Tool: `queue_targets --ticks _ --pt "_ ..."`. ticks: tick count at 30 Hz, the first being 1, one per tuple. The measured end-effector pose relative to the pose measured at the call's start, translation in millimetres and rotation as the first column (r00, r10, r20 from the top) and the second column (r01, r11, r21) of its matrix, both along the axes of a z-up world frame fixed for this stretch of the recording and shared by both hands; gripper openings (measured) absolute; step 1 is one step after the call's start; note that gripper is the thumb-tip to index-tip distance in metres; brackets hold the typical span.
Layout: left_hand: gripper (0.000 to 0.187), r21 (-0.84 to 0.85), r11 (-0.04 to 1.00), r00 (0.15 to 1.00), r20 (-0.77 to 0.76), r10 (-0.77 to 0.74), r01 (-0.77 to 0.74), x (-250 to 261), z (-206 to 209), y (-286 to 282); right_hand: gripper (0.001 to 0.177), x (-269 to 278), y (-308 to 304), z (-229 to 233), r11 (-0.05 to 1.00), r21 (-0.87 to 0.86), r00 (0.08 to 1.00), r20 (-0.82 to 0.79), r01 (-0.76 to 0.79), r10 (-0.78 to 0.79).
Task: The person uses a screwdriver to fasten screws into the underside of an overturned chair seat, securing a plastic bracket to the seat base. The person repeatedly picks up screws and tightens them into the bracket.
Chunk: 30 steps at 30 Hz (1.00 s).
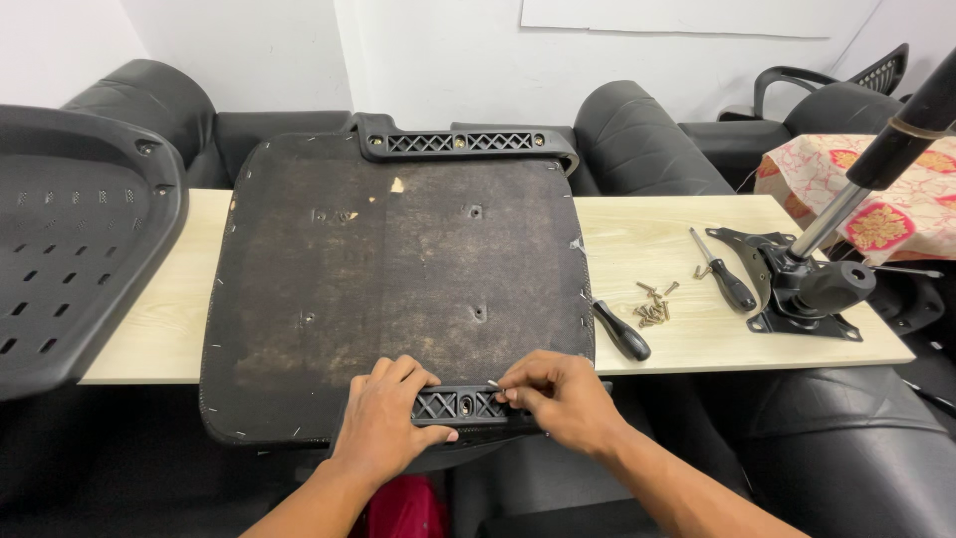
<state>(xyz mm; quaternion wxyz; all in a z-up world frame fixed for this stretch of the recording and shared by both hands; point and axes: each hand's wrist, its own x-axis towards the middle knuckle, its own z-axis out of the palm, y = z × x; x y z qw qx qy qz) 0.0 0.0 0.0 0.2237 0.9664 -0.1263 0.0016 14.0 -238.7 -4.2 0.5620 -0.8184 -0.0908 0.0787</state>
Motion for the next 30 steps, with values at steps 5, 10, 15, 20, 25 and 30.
queue_targets --ticks 5,10,15,20,25,30 --pt "0.065 -0.027 1.000 1.000 0.005 0.004 -0.003 -1.0 -0.2 2.1 0.012 -8.0 19.8 5.3 0.996 -0.078 0.998 -0.044 0.037 -0.041" --pt "0.064 -0.059 0.998 0.999 -0.039 0.026 -0.028 -0.7 1.4 2.7 0.015 -10.0 30.2 12.4 0.976 -0.206 0.995 -0.060 0.069 -0.083" --pt "0.065 -0.083 0.996 0.997 -0.059 0.040 -0.045 -0.2 -0.5 4.5 0.012 -10.4 37.2 14.0 0.961 -0.263 0.994 -0.056 0.080 -0.098" --pt "0.066 -0.119 0.992 0.998 -0.039 0.042 -0.047 1.2 -3.0 5.6 0.009 -11.4 43.9 12.5 0.954 -0.275 0.988 -0.062 0.123 -0.145" --pt "0.065 -0.110 0.992 0.996 -0.074 0.058 -0.066 1.5 -3.8 5.9 0.014 -11.2 51.4 13.1 0.956 -0.233 0.973 -0.104 0.176 -0.204" --pt "0.067 -0.107 0.991 0.992 -0.105 0.074 -0.086 2.3 -3.2 4.5 0.018 -9.9 57.4 15.0 0.946 -0.264 0.969 -0.103 0.190 -0.223"
